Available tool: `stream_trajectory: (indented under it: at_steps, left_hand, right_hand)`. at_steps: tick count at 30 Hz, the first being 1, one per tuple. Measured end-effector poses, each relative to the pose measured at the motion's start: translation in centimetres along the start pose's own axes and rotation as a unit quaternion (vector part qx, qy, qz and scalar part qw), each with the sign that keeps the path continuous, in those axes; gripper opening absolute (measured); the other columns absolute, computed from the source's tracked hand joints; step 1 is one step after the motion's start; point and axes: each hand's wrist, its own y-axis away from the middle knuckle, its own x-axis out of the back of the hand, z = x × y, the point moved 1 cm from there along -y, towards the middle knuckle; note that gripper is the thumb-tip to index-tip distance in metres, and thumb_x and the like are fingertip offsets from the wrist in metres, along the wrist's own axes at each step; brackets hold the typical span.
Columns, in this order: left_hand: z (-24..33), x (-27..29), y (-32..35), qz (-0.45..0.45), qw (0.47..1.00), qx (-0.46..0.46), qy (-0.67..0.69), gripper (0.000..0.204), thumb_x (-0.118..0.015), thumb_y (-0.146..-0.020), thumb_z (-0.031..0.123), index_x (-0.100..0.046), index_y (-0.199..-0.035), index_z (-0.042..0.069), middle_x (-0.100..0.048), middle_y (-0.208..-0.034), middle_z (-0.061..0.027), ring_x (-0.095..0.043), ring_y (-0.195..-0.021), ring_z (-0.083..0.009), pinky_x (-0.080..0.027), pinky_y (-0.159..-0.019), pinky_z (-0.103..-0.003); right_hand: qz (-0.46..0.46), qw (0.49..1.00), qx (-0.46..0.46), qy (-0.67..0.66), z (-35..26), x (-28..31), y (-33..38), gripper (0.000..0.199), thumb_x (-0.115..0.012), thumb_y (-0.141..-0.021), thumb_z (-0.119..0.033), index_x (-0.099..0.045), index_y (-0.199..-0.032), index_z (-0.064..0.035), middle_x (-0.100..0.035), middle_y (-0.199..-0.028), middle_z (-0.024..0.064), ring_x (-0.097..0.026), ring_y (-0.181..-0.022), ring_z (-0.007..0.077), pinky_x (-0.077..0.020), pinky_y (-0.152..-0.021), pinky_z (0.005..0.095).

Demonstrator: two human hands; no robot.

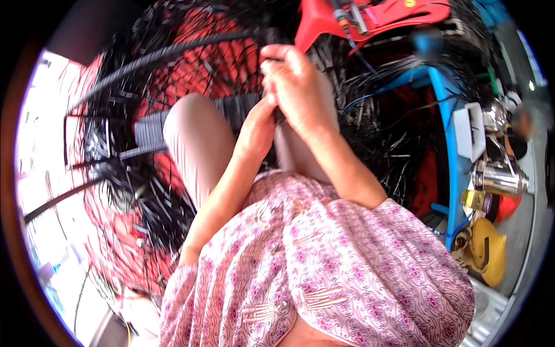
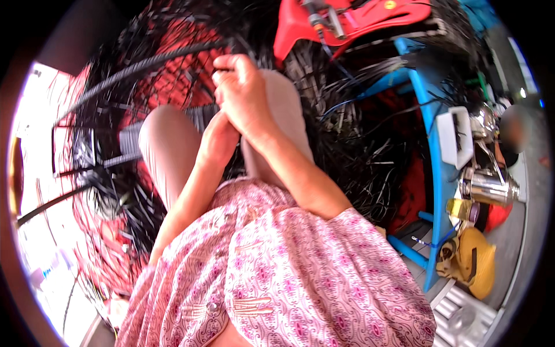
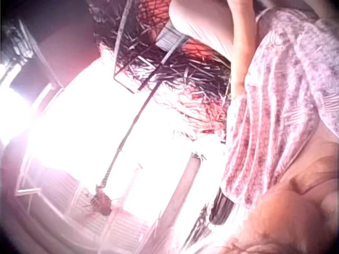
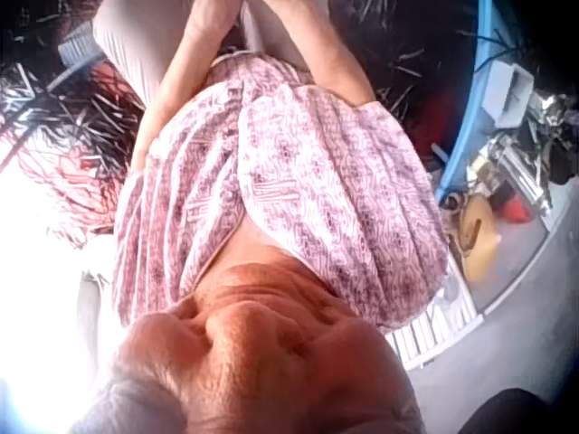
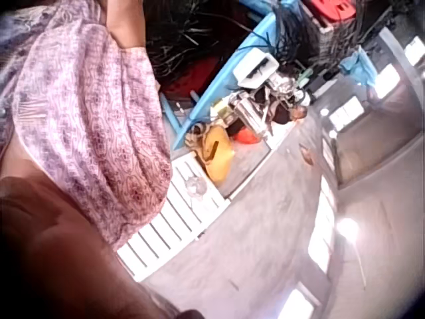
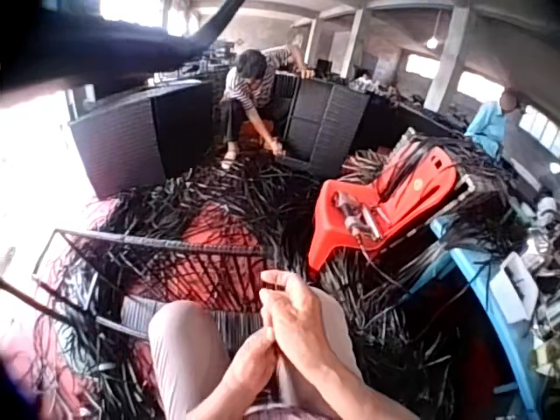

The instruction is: The person weaves black synthetic wicker strips around a metal chair frame, securing them with a pneumatic staple gun and trimming excess with pliers.

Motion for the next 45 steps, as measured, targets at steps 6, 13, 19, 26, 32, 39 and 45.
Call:
stream_trajectory:
  at_steps: [6, 13, 19, 26, 32, 39, 45]
  left_hand:
    - [2.0, -2.0, 0.4, 0.015, 0.996, -0.028, -0.079, 0.039, -0.051, -0.102, 0.040, -0.062, -0.116, 0.006, -0.060, -0.103, 0.0007, -0.052, -0.091, -0.0116, -0.042, -0.079, -0.028]
    - [1.9, -1.6, 0.4, 0.030, 0.993, -0.029, -0.108, 0.035, -0.047, -0.103, 0.038, -0.061, -0.095, 0.006, -0.059, -0.094, -0.0006, -0.052, -0.086, -0.0130, -0.042, -0.080, -0.028]
    - [1.7, -0.8, 0.4, -0.001, 0.990, -0.034, -0.139, 0.038, -0.043, -0.105, 0.036, -0.058, -0.087, 0.006, -0.058, -0.089, -0.0023, -0.052, -0.086, -0.0138, -0.042, -0.085, -0.028]
    - [2.3, -0.8, 0.5, -0.008, 0.986, -0.036, -0.162, 0.039, -0.045, -0.103, 0.039, -0.056, -0.084, 0.008, -0.057, -0.084, -0.0009, -0.051, -0.081, -0.0110, -0.040, -0.079, -0.026]
    - [2.2, -1.0, 0.2, -0.016, 0.991, -0.014, -0.129, 0.045, -0.039, -0.107, 0.040, -0.056, -0.080, 0.009, -0.057, -0.079, -0.0006, -0.052, -0.078, -0.0108, -0.042, -0.077, -0.026]
    - [2.3, -1.1, 0.6, 0.010, 0.988, -0.015, -0.151, 0.039, -0.042, -0.106, 0.038, -0.060, -0.088, 0.009, -0.059, -0.087, 0.0011, -0.052, -0.084, -0.0101, -0.041, -0.085, -0.028]
    - [2.0, -0.5, 0.5, -0.001, 0.991, -0.010, -0.131, 0.037, -0.045, -0.105, 0.037, -0.063, -0.099, 0.006, -0.060, -0.092, -0.0003, -0.053, -0.084, -0.0117, -0.044, -0.083, -0.029]
  right_hand:
    - [-0.053, 0.998, 0.003, 0.028, -0.8, -1.1, -0.6, 0.028, -0.056, -0.093, -0.004, -0.056, -0.120, 0.0052, -0.052, -0.063, -0.0006, -0.045, -0.050, 0.0058, -0.0389, -0.048, 0.0217]
    - [-0.057, 0.996, 0.019, 0.063, -2.1, -1.3, 0.0, 0.030, -0.057, -0.092, -0.003, -0.056, -0.121, 0.0049, -0.052, -0.060, -0.0011, -0.045, -0.049, 0.0045, -0.0381, -0.047, 0.0204]
    - [-0.072, 0.991, 0.050, 0.099, -3.0, -1.7, 1.4, 0.029, -0.057, -0.093, -0.004, -0.057, -0.121, 0.0054, -0.052, -0.059, -0.0015, -0.044, -0.048, 0.0040, -0.0378, -0.048, 0.0200]
    - [-0.092, 0.983, 0.086, 0.132, -3.6, -1.1, 3.3, 0.030, -0.055, -0.095, -0.004, -0.054, -0.123, 0.0079, -0.054, -0.059, 0.0006, -0.048, -0.051, 0.0059, -0.0413, -0.051, 0.0211]
    - [-0.074, 0.975, 0.107, 0.179, -3.6, -0.7, 3.7, 0.030, -0.058, -0.094, -0.008, -0.055, -0.121, 0.0060, -0.057, -0.059, 0.0007, -0.051, -0.051, 0.0061, -0.0354, -0.049, 0.0195]
    - [-0.061, 0.976, 0.122, 0.170, -3.7, -0.8, 3.0, 0.032, -0.060, -0.094, -0.009, -0.056, -0.121, 0.0047, -0.057, -0.059, -0.0008, -0.052, -0.049, 0.0050, -0.0319, -0.046, 0.0182]
    - [-0.043, 0.985, 0.096, 0.134, -3.6, -1.4, 1.8, 0.031, -0.060, -0.093, -0.007, -0.056, -0.121, 0.0046, -0.056, -0.060, 0.0001, -0.051, -0.049, 0.0063, -0.0327, -0.044, 0.0192]
